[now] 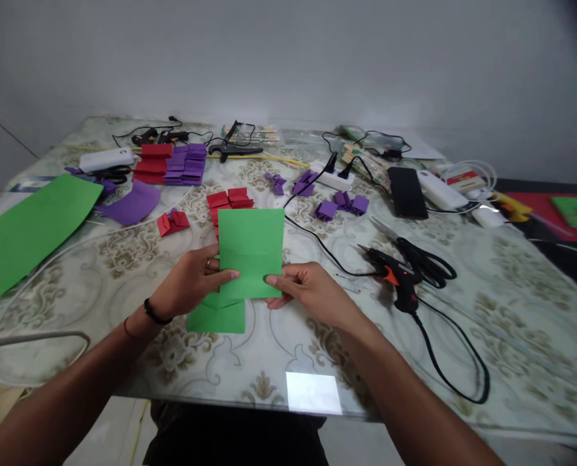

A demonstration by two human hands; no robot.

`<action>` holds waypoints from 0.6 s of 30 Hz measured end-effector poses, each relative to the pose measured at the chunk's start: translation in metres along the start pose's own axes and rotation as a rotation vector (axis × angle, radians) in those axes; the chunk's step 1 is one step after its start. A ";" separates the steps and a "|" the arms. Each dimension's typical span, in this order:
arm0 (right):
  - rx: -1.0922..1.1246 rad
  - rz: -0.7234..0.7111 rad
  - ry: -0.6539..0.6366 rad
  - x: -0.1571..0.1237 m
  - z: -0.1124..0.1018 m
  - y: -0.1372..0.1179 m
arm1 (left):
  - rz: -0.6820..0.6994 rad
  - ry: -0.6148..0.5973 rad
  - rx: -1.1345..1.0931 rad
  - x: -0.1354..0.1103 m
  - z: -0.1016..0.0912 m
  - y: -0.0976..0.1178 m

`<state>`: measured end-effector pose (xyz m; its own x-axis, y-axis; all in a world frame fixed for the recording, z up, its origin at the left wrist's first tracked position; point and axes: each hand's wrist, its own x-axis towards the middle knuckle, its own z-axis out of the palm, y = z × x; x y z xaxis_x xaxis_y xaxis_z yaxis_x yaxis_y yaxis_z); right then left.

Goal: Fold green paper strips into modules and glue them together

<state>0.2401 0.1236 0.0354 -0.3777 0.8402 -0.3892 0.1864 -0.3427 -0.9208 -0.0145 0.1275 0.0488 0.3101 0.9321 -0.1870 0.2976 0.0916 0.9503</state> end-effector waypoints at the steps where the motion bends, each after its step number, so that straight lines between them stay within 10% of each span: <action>1: 0.007 -0.001 0.001 0.000 0.000 0.000 | -0.002 -0.002 0.001 0.000 0.000 -0.001; 18: 0.121 -0.034 0.014 0.001 0.002 -0.002 | 0.076 0.094 0.138 0.002 -0.006 0.001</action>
<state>0.2375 0.1240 0.0368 -0.3691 0.8577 -0.3580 0.0623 -0.3615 -0.9303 -0.0193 0.1317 0.0514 0.2531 0.9636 -0.0856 0.3998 -0.0236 0.9163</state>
